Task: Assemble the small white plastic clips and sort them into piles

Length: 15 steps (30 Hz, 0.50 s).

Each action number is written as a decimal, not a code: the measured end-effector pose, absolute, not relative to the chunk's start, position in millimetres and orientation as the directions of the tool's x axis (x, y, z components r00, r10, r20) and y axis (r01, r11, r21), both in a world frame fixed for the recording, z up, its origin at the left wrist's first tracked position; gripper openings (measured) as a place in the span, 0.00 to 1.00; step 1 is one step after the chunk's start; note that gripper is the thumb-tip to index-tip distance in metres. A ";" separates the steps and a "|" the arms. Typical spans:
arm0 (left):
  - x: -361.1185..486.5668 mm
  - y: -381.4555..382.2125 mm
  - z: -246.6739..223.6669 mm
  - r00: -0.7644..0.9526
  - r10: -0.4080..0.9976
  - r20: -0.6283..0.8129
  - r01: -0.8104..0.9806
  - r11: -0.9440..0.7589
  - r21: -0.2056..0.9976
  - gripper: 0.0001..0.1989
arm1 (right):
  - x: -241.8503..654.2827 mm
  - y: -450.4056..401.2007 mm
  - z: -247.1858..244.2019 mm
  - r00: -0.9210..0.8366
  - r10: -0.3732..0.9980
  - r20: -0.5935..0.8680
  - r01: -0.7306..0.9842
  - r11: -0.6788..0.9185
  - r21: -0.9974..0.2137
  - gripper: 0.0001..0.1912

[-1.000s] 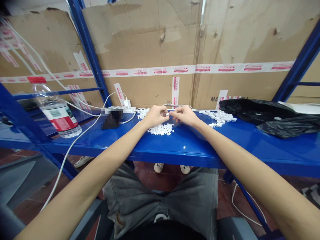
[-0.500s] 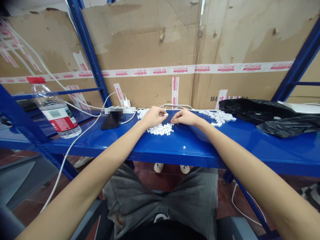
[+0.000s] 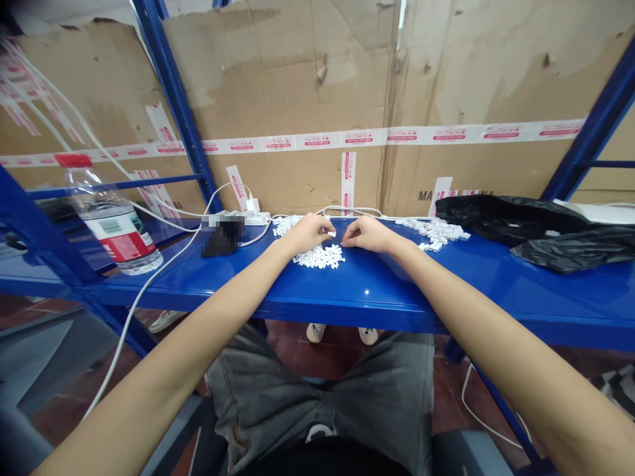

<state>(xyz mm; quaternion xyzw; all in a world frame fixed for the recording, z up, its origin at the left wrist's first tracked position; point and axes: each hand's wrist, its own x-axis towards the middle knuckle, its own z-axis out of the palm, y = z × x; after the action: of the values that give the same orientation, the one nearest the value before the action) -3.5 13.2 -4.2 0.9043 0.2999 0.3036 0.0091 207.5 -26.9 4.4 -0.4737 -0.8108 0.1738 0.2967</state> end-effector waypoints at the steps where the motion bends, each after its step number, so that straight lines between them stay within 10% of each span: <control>1: -3.2 12.8 -3.9 0.641 0.543 0.542 0.537 -0.822 0.189 0.08 | 207.3 -27.1 4.4 -0.380 0.869 0.317 0.670 0.495 -0.553 0.02; 15: 0.5 7.3 -2.4 0.642 0.526 0.557 0.527 -0.831 0.177 0.06 | 206.0 -29.4 4.0 -0.342 0.861 0.376 0.704 0.500 -0.504 0.03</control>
<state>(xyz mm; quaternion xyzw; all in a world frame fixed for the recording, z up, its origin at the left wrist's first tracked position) 0.5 7.3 -2.4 0.9062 0.2904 0.3073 -0.0007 206.0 -29.4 4.0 -0.4836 -0.8092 0.1274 0.3083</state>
